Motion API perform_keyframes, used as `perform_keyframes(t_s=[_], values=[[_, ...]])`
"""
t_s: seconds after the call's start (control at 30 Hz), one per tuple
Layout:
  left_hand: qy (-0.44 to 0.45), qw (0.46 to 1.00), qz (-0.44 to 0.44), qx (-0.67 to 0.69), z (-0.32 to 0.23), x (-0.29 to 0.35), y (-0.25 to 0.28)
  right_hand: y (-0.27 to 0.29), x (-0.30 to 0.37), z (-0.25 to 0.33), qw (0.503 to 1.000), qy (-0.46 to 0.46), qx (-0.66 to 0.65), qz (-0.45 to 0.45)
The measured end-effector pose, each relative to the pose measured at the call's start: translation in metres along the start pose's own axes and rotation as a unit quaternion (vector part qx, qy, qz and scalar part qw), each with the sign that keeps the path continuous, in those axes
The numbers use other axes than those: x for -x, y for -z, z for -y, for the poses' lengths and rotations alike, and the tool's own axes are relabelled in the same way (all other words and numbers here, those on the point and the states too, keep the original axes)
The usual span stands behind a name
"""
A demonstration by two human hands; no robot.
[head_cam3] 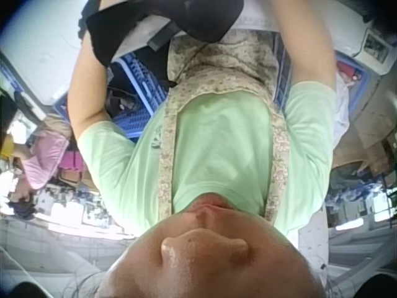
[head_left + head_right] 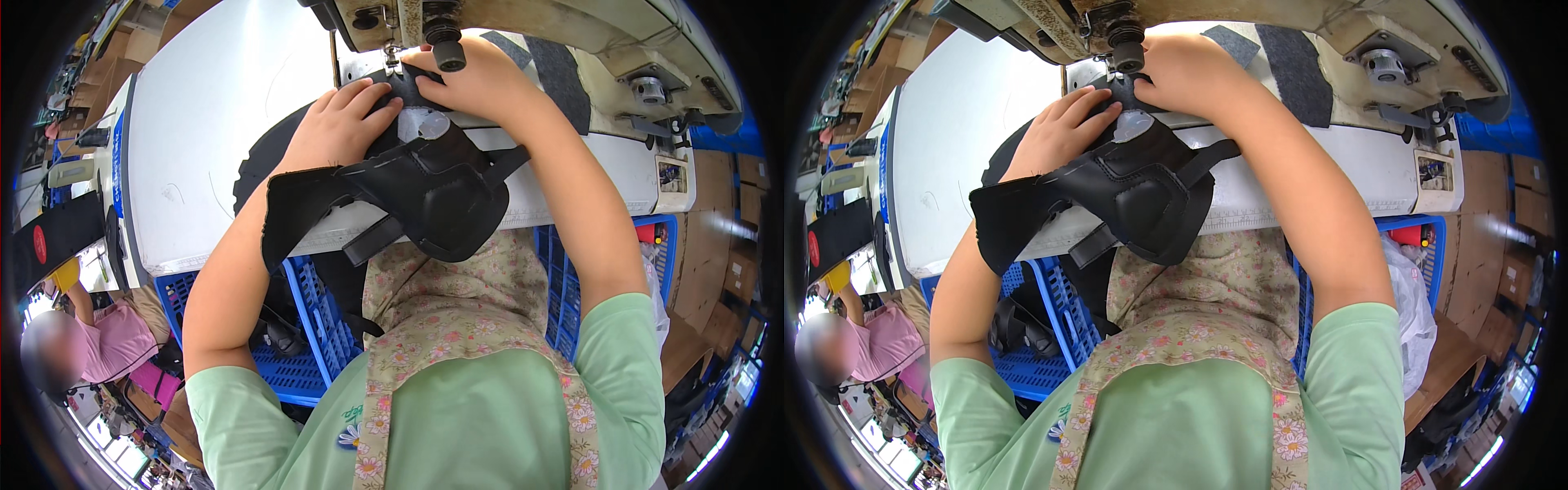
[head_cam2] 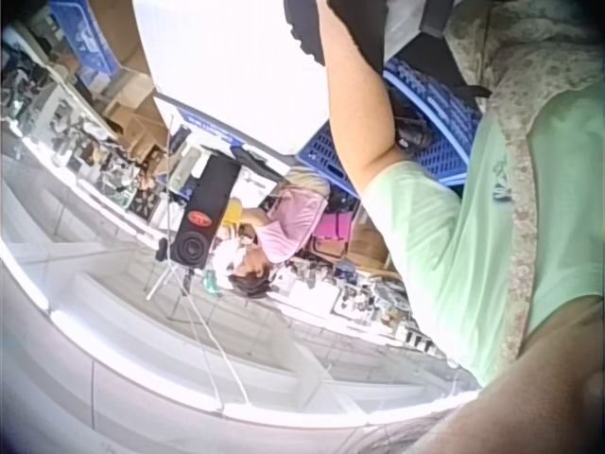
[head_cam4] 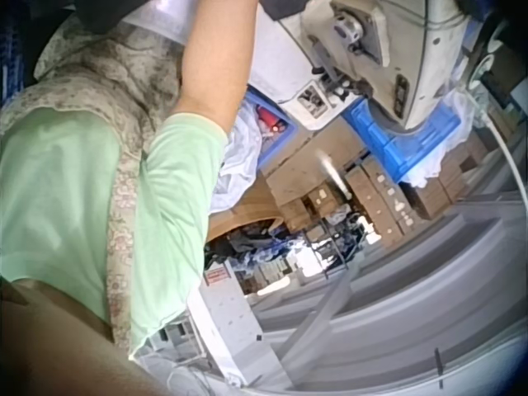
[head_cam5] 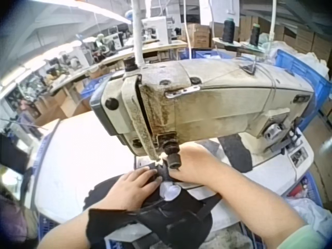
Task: The person sews shoe upper pieces using a sewing machine, trims excess thread with thread snips, and retrieves another shoe component from a basket. The person then aligns the pieces, cuts threads with the snips, and stitches the fabric parts together using the sewing machine.
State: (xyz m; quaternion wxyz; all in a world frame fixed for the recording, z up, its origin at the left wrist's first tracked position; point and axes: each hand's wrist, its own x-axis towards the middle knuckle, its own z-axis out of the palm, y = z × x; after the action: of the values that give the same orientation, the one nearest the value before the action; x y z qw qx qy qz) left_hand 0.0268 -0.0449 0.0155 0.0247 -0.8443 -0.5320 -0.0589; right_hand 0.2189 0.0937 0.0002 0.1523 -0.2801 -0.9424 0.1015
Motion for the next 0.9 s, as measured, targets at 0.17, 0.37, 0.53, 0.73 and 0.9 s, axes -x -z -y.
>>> perform_keyframes(t_s=[0.17, 0.37, 0.53, 0.73, 0.9], values=[[-0.005, 1.000, 0.015, -0.025, 0.0011, -0.0017, -0.0008, -0.0048, 0.0035, -0.0004, 1.000, 0.001, -0.013, -0.015], [-0.011, 0.999, 0.019, -0.040, 0.0008, -0.0008, -0.0025, -0.0062, 0.0073, 0.0014, 0.998, 0.040, 0.015, -0.050], [-0.025, 0.999, 0.007, -0.033, 0.0003, -0.0013, -0.0008, -0.0068, 0.0079, 0.0015, 0.997, 0.046, 0.004, -0.060], [-0.035, 0.998, 0.004, -0.045, 0.0026, -0.0007, -0.0044, -0.0044, 0.0076, 0.0045, 0.998, 0.041, 0.013, -0.054], [-0.038, 0.998, 0.002, -0.041, 0.0014, -0.0015, -0.0018, -0.0058, 0.0080, 0.0037, 0.997, 0.042, -0.001, -0.058]])
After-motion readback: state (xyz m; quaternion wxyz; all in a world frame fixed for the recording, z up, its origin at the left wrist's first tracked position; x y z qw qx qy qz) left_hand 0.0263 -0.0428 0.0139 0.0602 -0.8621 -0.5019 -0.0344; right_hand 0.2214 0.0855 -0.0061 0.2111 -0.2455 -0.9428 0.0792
